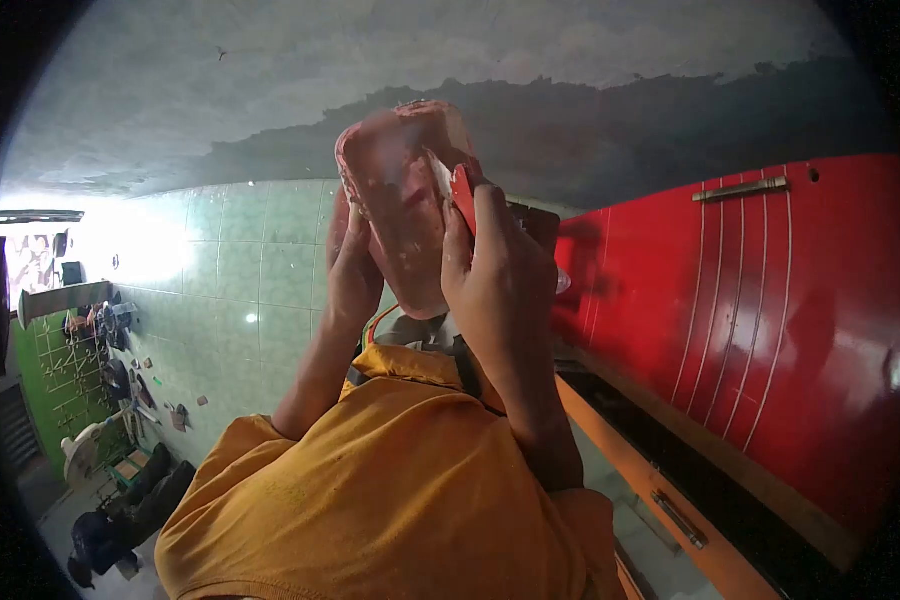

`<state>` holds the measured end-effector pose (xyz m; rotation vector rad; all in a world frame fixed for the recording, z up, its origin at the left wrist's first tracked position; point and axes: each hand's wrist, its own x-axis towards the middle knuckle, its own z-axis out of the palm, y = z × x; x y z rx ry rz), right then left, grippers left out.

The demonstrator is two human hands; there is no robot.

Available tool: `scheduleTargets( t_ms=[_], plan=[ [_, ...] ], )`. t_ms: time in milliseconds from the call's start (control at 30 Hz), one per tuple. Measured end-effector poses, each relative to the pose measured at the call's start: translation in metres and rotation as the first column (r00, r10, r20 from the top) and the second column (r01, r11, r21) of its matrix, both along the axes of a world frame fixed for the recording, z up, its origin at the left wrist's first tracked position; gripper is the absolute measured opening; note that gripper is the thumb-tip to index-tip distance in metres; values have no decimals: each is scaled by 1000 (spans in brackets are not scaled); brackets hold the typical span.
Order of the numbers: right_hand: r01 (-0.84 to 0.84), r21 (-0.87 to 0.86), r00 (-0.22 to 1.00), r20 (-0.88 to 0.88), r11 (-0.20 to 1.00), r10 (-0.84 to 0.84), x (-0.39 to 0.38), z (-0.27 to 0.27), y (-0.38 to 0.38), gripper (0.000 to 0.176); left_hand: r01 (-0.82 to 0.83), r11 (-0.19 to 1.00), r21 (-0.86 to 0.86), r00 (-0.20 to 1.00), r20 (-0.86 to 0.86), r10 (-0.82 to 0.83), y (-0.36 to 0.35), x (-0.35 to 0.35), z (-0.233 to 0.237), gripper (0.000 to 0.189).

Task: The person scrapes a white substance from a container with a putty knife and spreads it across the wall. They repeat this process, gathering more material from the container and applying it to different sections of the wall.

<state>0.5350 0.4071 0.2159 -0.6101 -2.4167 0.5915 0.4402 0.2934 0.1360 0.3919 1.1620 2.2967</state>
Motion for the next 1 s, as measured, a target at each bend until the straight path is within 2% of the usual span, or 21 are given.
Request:
scheduleTargets(
  t_ms=[67,133,167,233,333,400,433,467,567,667,733,800,1000],
  plan=[
    [4,-69,999,53,998,0,4,-4,-3,22,23,1000,9,999,33,-23,0,2,0,59],
    [14,-164,999,45,986,-7,4,2,-14,22,96,990,101,993,59,-102,-11,0,2,71],
    [13,-180,1000,4,984,-12,3,2,-17,22,128,981,147,988,66,-139,-14,-2,1,78],
    [9,-206,996,-85,978,-27,2,4,-21,22,166,972,166,982,61,-178,-16,-2,0,75],
    [44,-105,999,-27,993,-47,8,14,-20,20,165,973,160,981,72,-179,-15,4,-3,69],
    [94,-236,973,-183,967,-139,16,24,-19,18,146,975,165,981,107,-165,-17,4,-5,68],
    [115,-158,964,-220,981,-149,23,30,-15,20,140,975,175,977,135,-165,-18,3,-5,68],
    [97,-271,942,-286,958,-176,26,41,-17,22,136,973,185,972,164,-167,-19,3,-5,67],
    [128,-87,934,-324,988,-149,30,52,-13,23,148,972,182,981,101,-168,-16,1,-3,65],
    [76,-30,984,-161,997,-79,28,43,-14,19,144,978,150,988,36,-151,-10,0,11,82],
    [29,71,991,-133,997,-20,16,33,-14,22,93,988,121,995,16,-96,-6,2,9,85],
    [64,135,998,-14,989,-62,12,24,-15,25,51,994,98,998,-26,-49,-3,5,7,87],
    [64,115,982,172,991,-83,8,2,-13,35,-70,990,126,984,-156,89,4,15,14,90]
  ],
)
